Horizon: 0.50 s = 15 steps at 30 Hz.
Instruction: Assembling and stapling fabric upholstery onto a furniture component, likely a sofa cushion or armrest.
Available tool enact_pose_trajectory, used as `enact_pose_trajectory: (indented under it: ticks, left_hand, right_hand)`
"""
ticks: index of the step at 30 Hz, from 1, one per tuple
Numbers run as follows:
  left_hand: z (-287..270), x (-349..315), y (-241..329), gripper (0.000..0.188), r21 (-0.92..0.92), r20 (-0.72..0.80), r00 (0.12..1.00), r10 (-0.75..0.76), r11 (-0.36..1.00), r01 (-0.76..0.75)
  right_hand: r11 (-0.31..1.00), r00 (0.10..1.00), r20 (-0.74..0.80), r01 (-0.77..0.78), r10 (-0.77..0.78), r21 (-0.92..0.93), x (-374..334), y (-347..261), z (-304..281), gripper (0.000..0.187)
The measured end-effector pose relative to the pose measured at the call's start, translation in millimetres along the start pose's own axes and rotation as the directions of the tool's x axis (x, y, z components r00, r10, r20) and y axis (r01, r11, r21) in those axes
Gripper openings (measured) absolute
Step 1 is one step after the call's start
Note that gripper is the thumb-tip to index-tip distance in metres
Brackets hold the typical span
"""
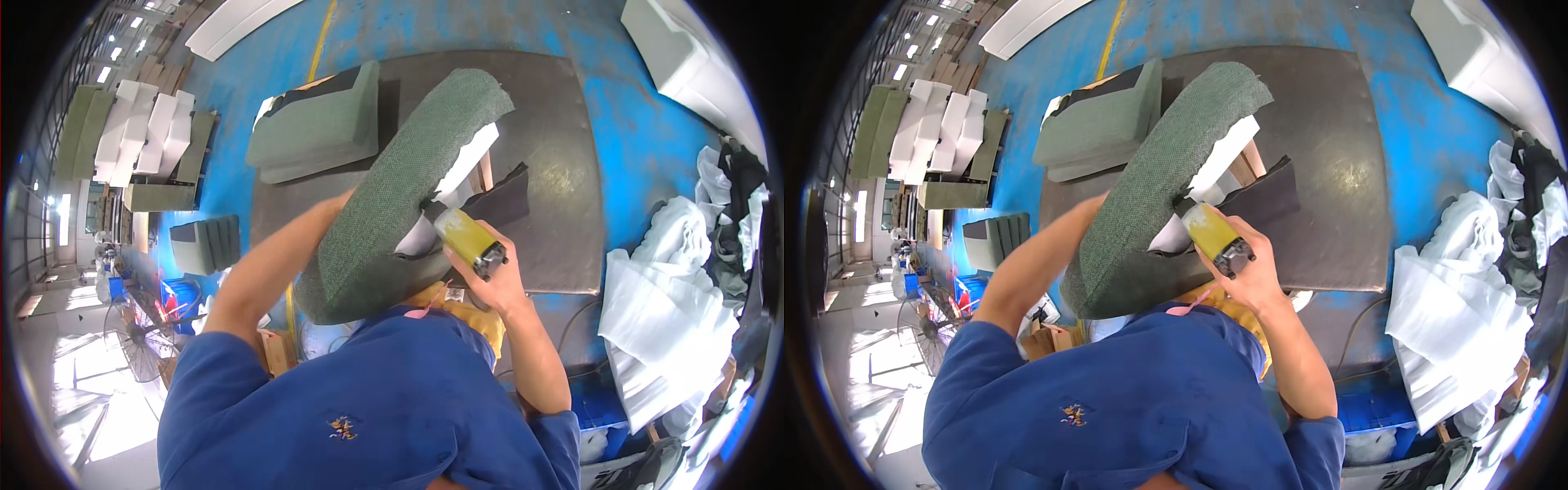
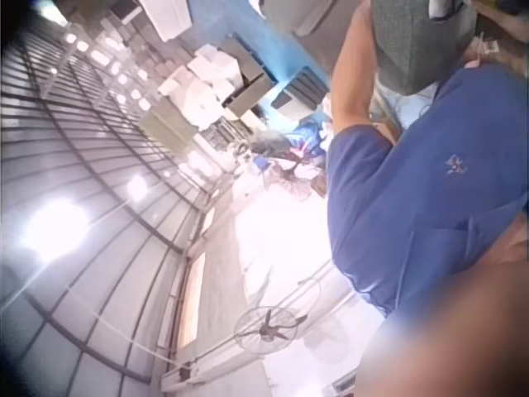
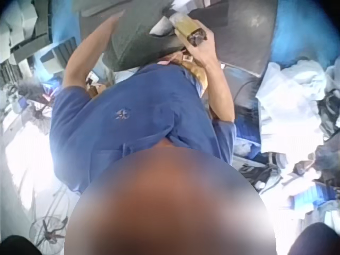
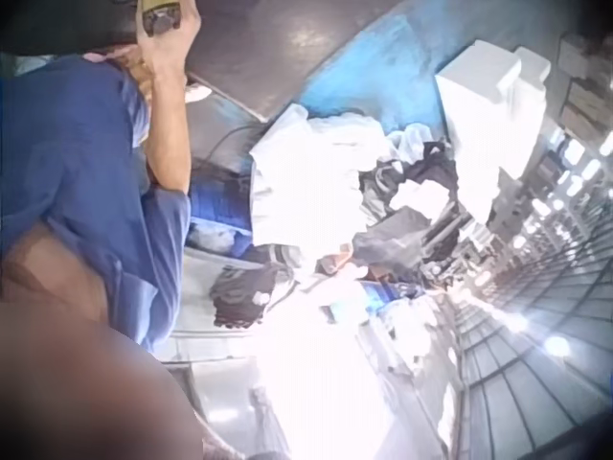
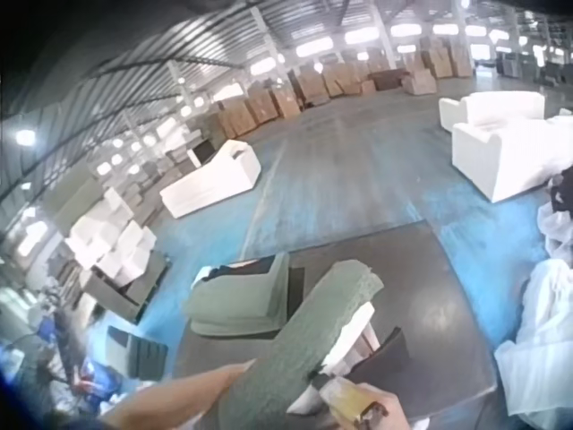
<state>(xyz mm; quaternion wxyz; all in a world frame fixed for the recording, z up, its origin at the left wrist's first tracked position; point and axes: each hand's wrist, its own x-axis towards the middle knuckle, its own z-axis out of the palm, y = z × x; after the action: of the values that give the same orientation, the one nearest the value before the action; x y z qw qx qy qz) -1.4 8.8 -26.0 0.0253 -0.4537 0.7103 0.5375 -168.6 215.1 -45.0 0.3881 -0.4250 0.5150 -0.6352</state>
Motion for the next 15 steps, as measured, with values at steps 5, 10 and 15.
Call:
enact_pose_trajectory:
  ticks: [5, 10, 15]
  left_hand:
    - [27.4, -1.9, 1.6, 0.064, -0.373, 0.177, 0.975, -0.132, 0.908, 0.19]
    - [38.8, -19.1, 37.7, 0.062, -0.206, 0.171, 0.977, 0.126, 0.974, -0.09]
    - [35.9, -33.9, 51.7, 0.058, -0.112, 0.106, 0.956, 0.275, 0.958, -0.263]
  right_hand:
    - [0.921, 0.92, 0.048, -0.387, 0.389, -0.042, -24.6, -28.7, -59.5, 0.031]
    - [0.896, 0.902, 0.028, -0.424, 0.431, -0.132, -28.7, -46.9, -79.8, 0.022]
    - [0.933, 0.94, 0.08, -0.315, 0.332, -0.177, -26.4, -36.7, -77.4, 0.024]
